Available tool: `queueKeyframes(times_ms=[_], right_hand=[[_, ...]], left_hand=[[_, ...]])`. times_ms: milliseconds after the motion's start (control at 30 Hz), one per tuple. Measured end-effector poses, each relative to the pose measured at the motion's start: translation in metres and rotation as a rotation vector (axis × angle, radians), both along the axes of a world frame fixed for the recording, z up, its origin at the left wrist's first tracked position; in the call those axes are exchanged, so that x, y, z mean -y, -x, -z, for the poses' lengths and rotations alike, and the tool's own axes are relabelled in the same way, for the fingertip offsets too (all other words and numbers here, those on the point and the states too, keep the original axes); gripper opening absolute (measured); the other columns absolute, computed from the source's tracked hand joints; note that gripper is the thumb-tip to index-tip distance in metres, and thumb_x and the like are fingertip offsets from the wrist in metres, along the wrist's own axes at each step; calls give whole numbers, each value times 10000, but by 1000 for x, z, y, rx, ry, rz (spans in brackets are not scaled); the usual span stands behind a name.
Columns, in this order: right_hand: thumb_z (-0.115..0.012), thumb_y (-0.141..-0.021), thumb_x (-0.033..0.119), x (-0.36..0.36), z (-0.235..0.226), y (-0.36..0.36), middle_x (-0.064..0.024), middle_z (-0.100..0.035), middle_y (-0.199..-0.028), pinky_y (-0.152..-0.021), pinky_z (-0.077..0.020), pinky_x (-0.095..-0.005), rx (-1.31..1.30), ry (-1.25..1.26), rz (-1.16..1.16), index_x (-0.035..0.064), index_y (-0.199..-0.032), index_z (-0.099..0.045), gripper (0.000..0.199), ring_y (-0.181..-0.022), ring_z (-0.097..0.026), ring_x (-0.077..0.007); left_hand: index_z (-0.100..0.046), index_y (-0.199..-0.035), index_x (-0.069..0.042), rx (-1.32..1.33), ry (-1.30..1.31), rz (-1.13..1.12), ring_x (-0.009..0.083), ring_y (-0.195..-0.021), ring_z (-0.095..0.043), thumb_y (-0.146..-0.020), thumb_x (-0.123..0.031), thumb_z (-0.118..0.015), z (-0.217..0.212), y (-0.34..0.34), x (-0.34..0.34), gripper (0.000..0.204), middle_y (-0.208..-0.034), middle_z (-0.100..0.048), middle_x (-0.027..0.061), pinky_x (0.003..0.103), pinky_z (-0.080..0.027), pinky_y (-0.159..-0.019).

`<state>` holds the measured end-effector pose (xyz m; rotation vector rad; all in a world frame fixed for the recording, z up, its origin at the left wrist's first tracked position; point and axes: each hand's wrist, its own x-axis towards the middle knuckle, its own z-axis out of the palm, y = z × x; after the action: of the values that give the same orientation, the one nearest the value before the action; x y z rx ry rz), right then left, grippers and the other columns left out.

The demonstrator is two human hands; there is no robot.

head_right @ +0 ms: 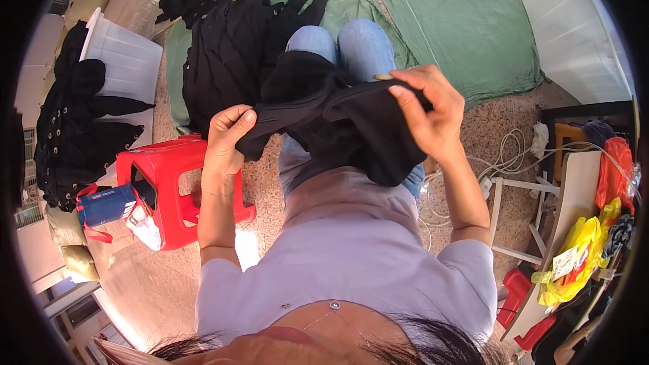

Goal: Inspecting black sweaters for quality control, checking buttons and tags.

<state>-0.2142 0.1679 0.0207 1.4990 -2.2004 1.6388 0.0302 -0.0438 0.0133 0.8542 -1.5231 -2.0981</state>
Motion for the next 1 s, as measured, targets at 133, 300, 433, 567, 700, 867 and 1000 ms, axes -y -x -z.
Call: queueKeyframes(times_ms=[133, 300, 433, 567, 700, 867, 1000], right_hand=[[-753, -692, 62, 12, -9, -37, -70, -635, -835, -541, -497, -304, -495, 178, -184, 22, -914, -697, 232, -671, -634, -207], [-748, -701, 55, 44, -4, -61, -19, -558, -835, -465, -384, -257, -645, 260, -276, 11, -920, -668, 237, -566, -519, -107], [-733, -717, 68, 47, 2, -62, -4, -556, -834, -471, -385, -261, -642, 191, -301, 26, -936, -668, 232, -559, -503, -111], [-747, -661, 8, 49, 10, -60, -57, -622, -856, -488, -422, -287, -460, 191, -300, 37, -931, -684, 279, -603, -582, -166], [-716, -737, -16, 54, 8, -60, -79, -610, -855, -564, -480, -336, 44, 48, -469, 27, -926, -656, 203, -677, -614, -251], [-739, -740, -10, 62, -2, -51, -77, -630, -908, -764, -501, -320, 273, -139, -544, 23, -1124, -597, 411, -827, -619, -226], [-755, -766, 108, 74, -8, -33, -106, -652, -975, -723, -496, -352, 112, -331, -663, 43, -1126, -599, 398, -813, -619, -262]], left_hand=[[-691, -942, 45, -148, -5, 89, 52, -796, -528, -901, -119, -679, -2, 20, -15, 169, -940, -642, 14, 190, -403, -689], [-682, -986, 49, -159, 150, 100, 43, -817, -522, -929, -105, -644, -14, 34, -39, 168, -930, -637, -1, 186, -415, -715], [-667, -1049, 47, -211, 22, -68, 47, -806, -565, -932, -102, -647, 2, 32, -43, 191, -898, -668, 7, 188, -446, -735], [-658, -1088, 45, -236, 84, -19, 80, -848, -622, -880, -42, -693, 1, 32, -45, 228, -964, -697, 49, 224, -502, -780], [-660, -1058, 31, -212, 305, 13, 86, -859, -617, -833, 4, -729, 8, 30, -40, 238, -954, -684, 36, 223, -497, -780], [-659, -1002, 19, -151, 535, 8, 84, -848, -601, -829, -7, -732, 12, 27, -33, 189, -928, -664, 25, 215, -480, -770], [-661, -966, 22, -124, 621, 60, 97, -833, -600, -814, 38, -715, 12, 24, -32, 162, -911, -661, 46, 219, -472, -768]])
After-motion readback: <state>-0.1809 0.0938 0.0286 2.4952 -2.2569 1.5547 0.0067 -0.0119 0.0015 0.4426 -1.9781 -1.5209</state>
